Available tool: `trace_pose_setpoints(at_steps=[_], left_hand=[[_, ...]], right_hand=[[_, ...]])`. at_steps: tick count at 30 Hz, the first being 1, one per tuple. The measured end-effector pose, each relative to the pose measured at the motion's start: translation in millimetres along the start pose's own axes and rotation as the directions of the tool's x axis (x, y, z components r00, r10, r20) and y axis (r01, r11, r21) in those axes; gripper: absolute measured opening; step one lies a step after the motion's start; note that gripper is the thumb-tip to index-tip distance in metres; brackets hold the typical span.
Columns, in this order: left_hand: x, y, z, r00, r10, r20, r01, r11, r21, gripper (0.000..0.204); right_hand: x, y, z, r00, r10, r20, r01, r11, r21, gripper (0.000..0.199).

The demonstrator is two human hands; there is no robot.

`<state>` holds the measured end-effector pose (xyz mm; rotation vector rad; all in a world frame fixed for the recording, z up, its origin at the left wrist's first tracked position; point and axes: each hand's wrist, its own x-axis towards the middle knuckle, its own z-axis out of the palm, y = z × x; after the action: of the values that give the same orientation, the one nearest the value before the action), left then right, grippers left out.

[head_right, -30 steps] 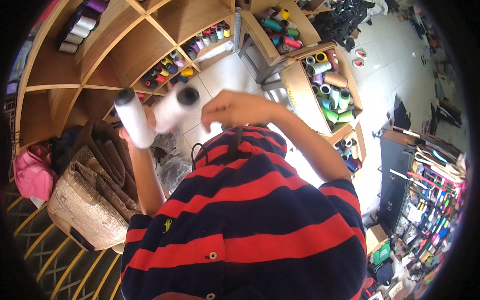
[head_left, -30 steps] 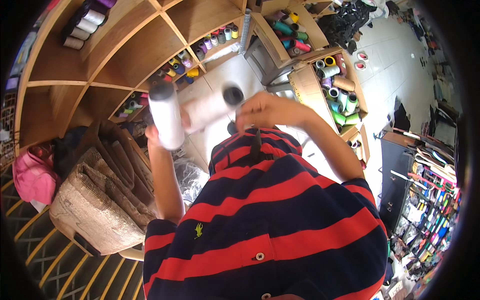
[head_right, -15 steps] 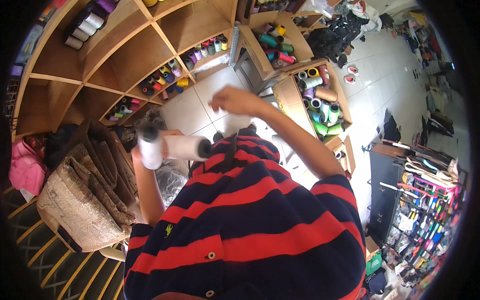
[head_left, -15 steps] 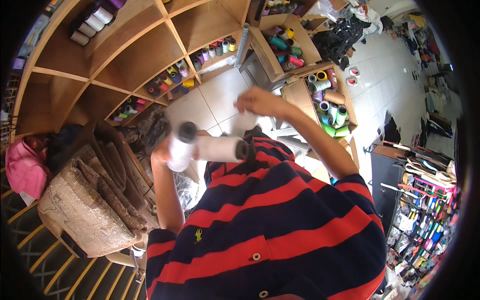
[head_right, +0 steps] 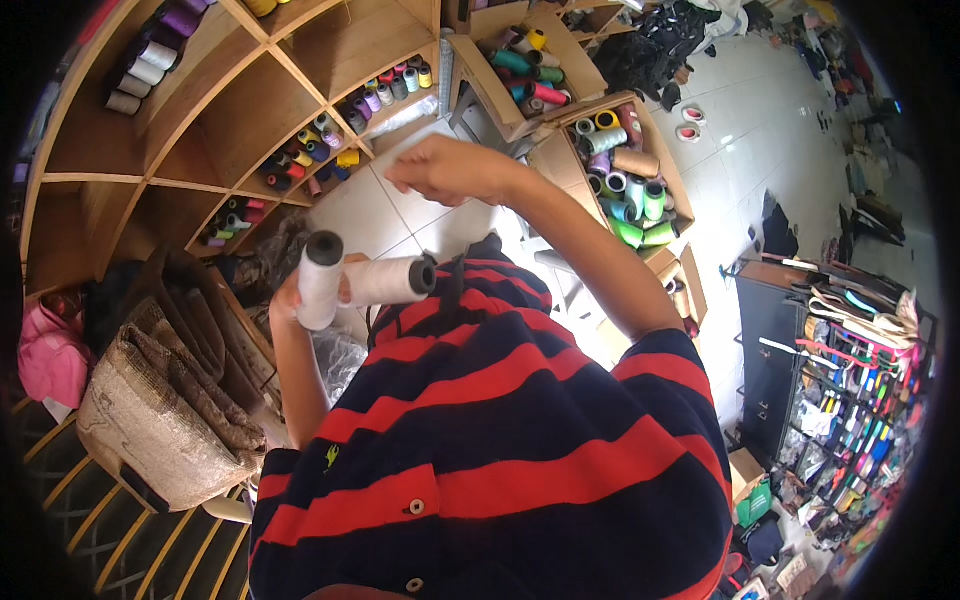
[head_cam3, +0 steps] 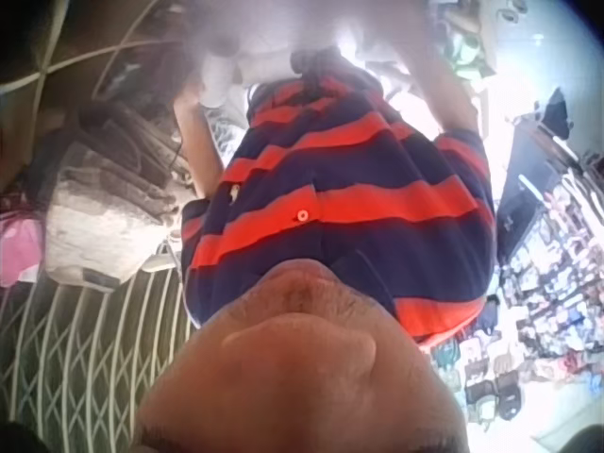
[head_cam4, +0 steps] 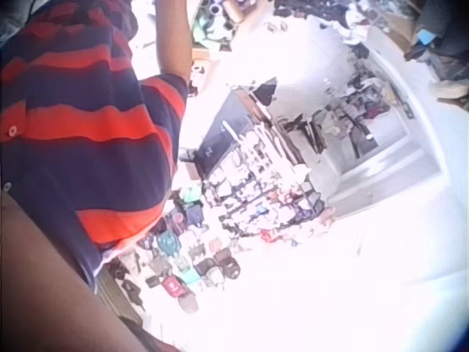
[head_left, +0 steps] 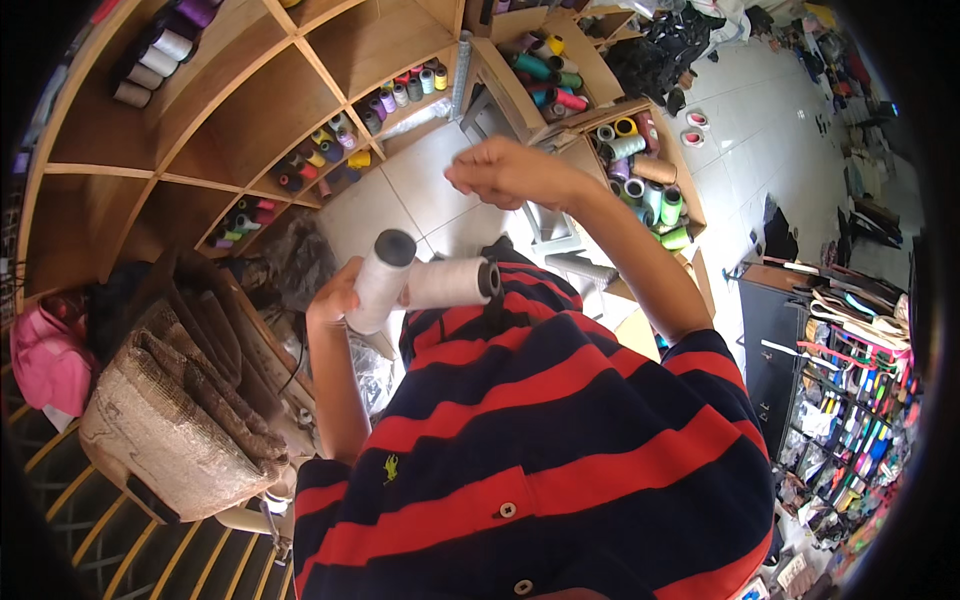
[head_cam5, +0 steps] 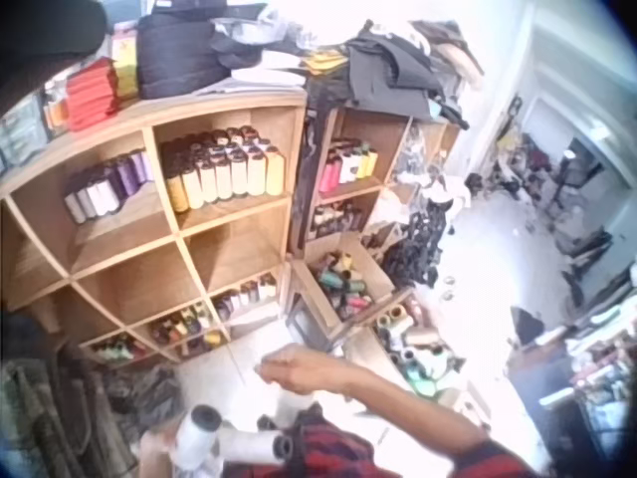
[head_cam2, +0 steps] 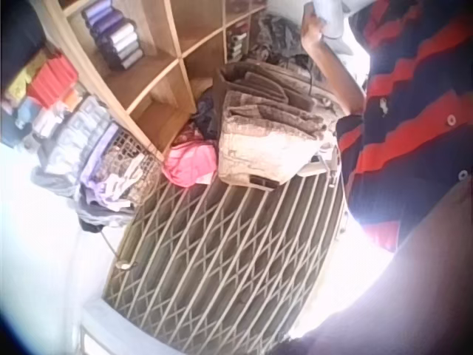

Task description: The person sorts and organizes various colored thread spools by selecting them from cardboard boxes and placing them onto wooden shelves.

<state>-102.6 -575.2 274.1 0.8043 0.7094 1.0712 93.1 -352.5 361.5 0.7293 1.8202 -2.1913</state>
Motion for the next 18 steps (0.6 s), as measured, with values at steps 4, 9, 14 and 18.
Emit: trace_pose_setpoints(at_steps=[4,9,14,18], left_hand=[[-1.0,-10.6,-4.5,0.972,0.021,-0.233,-0.029,0.999,-0.028,0.083],[2.8,-6.5,-6.3,0.955,0.120,-0.271,-0.176,0.965,-0.193,0.082],[-1.8,-21.4,-13.7,0.983,0.098,-0.152,-0.109,0.992,-0.068,0.088],[8.1,-7.1,-3.4,0.976,0.048,-0.211,-0.067,0.994,-0.082,0.085]], right_hand=[[-39.4,-38.5,43.8,0.975,-0.195,0.103,0.212,0.958,-0.192,0.026],[-39.0,25.2,47.3,0.974,0.019,0.224,0.028,0.978,-0.207,0.018],[15.8,31.9,0.0,0.975,-0.198,-0.096,0.133,0.877,-0.462,0.020],[-11.3,-36.2,35.9,0.948,-0.314,-0.045,0.263,0.859,-0.438,0.017]])
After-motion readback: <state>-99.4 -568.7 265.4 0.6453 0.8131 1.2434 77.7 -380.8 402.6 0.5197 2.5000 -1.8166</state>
